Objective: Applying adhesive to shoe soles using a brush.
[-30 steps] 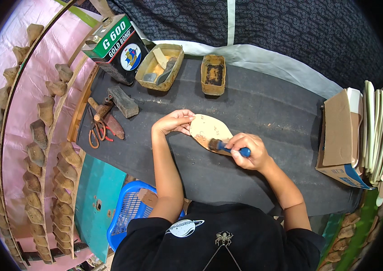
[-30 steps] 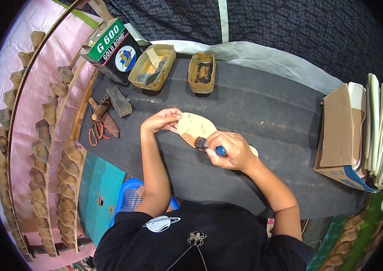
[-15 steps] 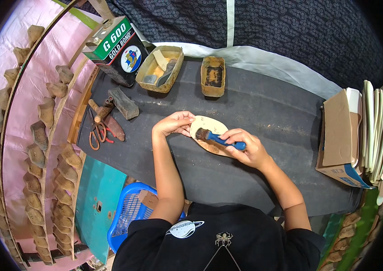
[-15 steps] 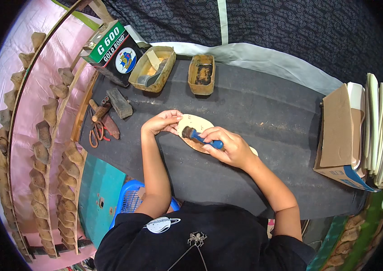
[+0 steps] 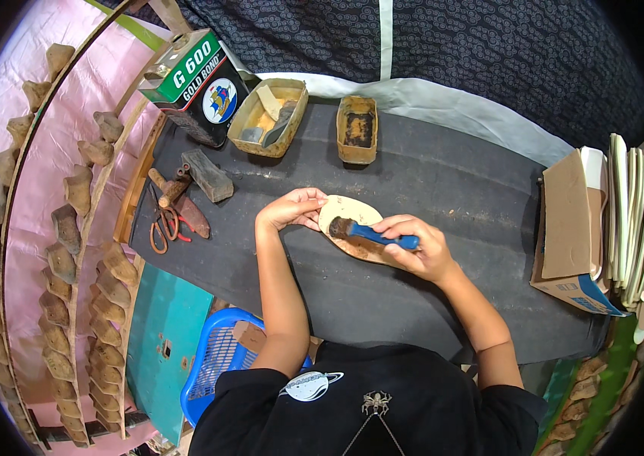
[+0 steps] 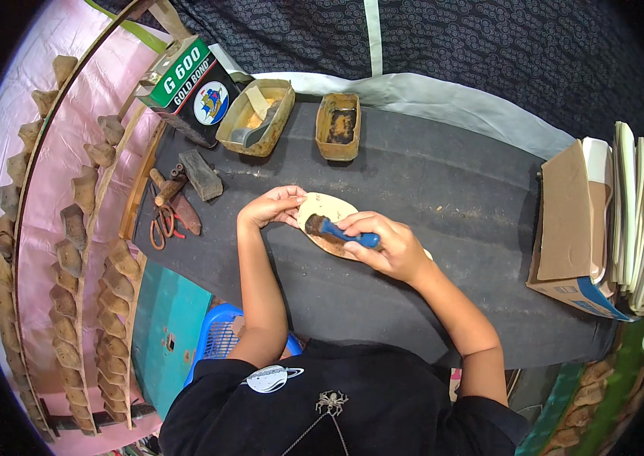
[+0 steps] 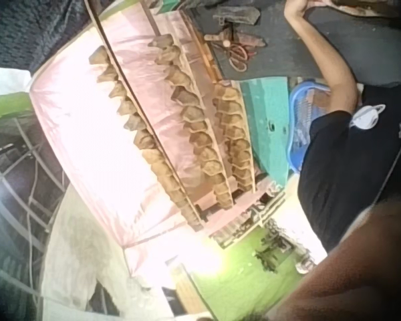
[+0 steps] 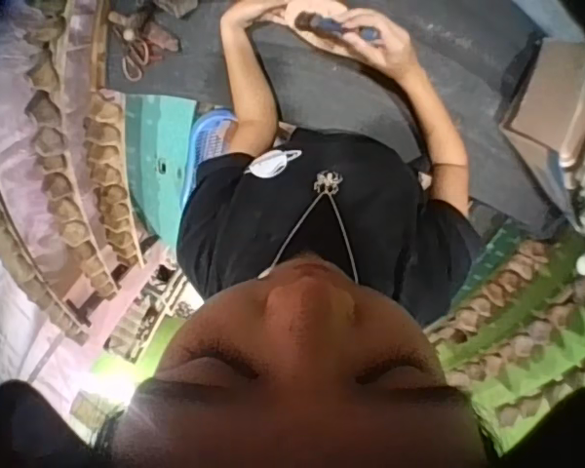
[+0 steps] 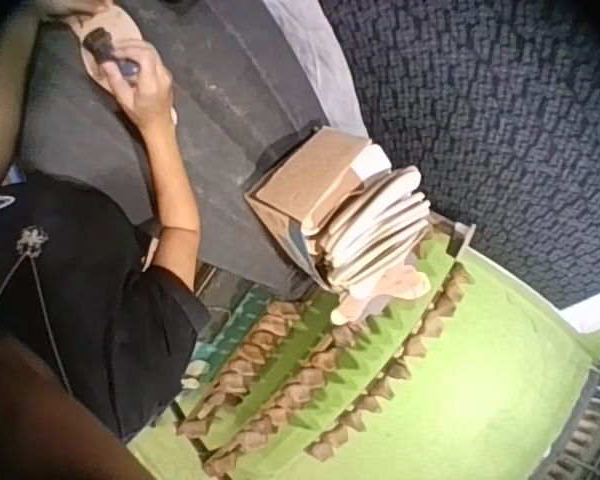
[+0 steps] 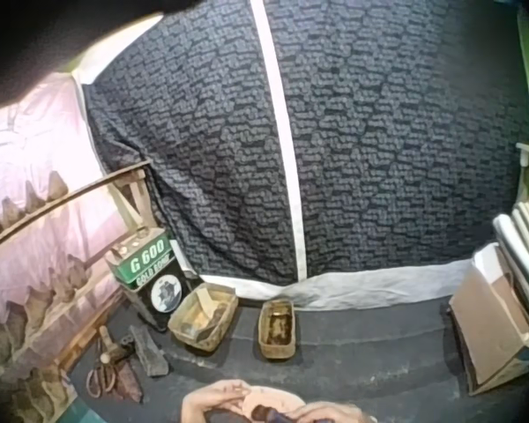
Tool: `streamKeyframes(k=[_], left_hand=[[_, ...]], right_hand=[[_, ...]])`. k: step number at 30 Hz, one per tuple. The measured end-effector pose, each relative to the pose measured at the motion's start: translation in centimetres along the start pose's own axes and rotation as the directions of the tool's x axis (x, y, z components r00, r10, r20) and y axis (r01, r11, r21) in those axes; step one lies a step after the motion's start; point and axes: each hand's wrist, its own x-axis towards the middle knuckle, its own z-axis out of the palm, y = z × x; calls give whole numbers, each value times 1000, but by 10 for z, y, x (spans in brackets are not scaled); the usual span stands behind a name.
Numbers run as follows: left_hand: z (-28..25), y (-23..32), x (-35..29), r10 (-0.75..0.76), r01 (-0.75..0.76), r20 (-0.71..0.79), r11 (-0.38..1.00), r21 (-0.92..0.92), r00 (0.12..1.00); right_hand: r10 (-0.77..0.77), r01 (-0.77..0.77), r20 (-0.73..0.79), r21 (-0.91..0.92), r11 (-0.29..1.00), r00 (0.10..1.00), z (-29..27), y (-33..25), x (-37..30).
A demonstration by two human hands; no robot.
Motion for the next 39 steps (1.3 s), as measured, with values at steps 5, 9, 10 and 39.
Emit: streamKeyframes(k=[5, 9, 10, 39], left_hand=[[-3, -3, 3, 8, -8, -4, 1000, 18, 1000], [-4, -2, 2, 8, -7, -17, 999, 46, 1000], [-2, -1, 2, 15, -14, -17, 999, 45, 1000], [2, 5, 0, 114, -102, -115, 989, 104, 987]], right_hand=[[39, -38, 31, -34, 999, 999, -1, 6, -1], [-30, 37, 73, -96, 995, 997, -14, 4, 3], [-32, 39, 69, -103, 994, 997, -18, 4, 4], [82, -103, -316, -51, 993, 945, -17, 89, 80]])
